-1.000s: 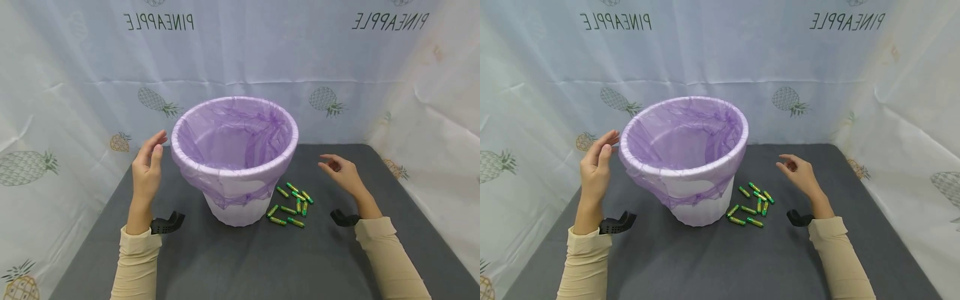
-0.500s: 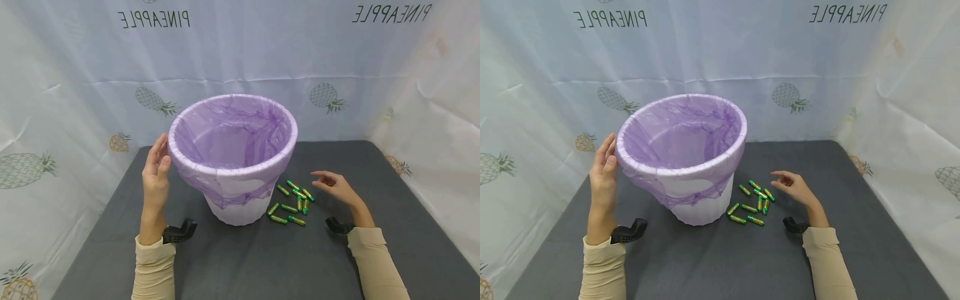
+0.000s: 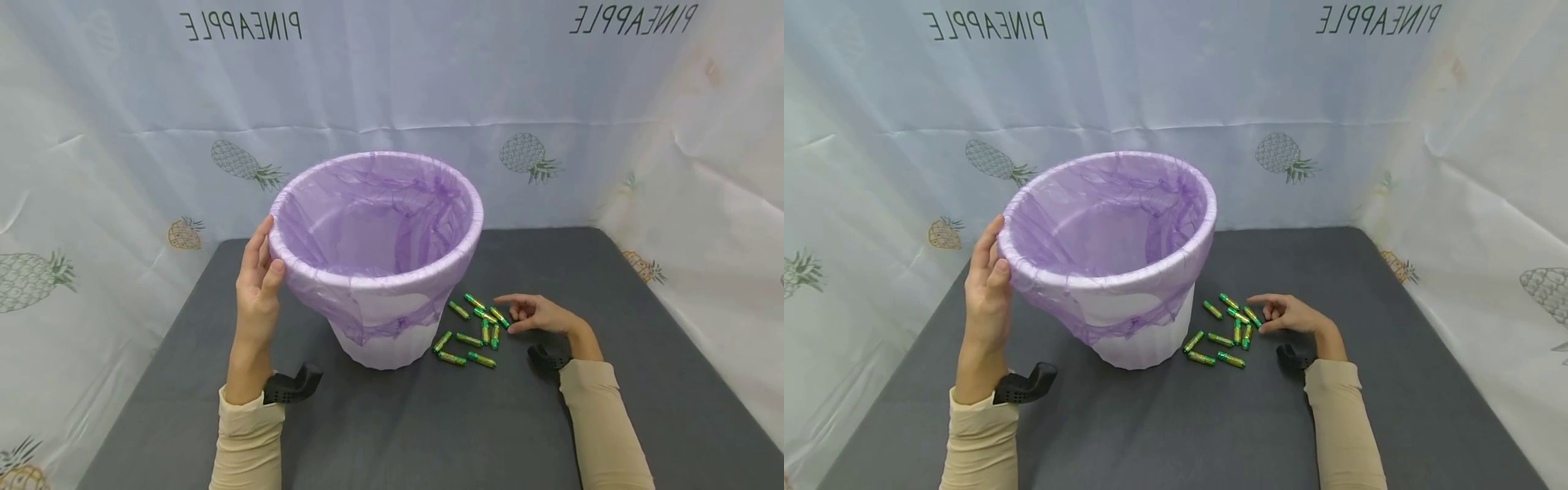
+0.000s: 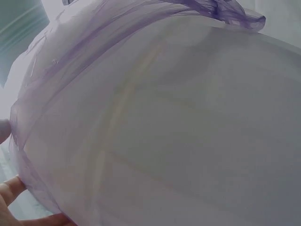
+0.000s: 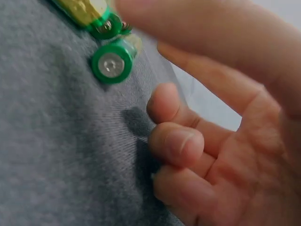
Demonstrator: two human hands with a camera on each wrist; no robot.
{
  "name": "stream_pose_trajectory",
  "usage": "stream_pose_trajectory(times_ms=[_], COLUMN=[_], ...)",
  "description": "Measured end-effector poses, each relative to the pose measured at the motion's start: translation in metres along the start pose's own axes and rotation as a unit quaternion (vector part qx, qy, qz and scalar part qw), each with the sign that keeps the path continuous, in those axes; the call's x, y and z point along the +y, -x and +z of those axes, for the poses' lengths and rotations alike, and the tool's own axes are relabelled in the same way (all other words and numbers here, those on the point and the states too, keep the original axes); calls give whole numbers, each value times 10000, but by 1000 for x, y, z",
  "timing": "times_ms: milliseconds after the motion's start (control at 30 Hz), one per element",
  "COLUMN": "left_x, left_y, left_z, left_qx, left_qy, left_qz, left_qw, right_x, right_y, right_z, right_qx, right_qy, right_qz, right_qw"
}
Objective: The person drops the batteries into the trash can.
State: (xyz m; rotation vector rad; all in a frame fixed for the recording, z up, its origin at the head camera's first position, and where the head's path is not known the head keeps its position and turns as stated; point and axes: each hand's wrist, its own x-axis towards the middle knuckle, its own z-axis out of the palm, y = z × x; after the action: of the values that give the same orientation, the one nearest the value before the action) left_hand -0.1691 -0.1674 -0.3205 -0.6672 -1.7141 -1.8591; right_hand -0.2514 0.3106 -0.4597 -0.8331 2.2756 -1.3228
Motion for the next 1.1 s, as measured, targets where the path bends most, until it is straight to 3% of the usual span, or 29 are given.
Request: stream_pose_trajectory(times_ms=[267,533,1100], left_x=[0,3,2], left_y=[0,-1,0], left_z=[-1,-3,-2], left_qx=[-23,-194,-220], left_qy=[89,264,207], left_qz=[41,48,58], left_qw=[9999,9995,9995], right_x=[5,6,0], right_y=[-5,-10,-10], right_z=[-6,1,7], right_qx=[-288,-205,861], right_qy=[208,577,385], right_qz=[-286,-372,484], right_qw=[9990,9974,9944])
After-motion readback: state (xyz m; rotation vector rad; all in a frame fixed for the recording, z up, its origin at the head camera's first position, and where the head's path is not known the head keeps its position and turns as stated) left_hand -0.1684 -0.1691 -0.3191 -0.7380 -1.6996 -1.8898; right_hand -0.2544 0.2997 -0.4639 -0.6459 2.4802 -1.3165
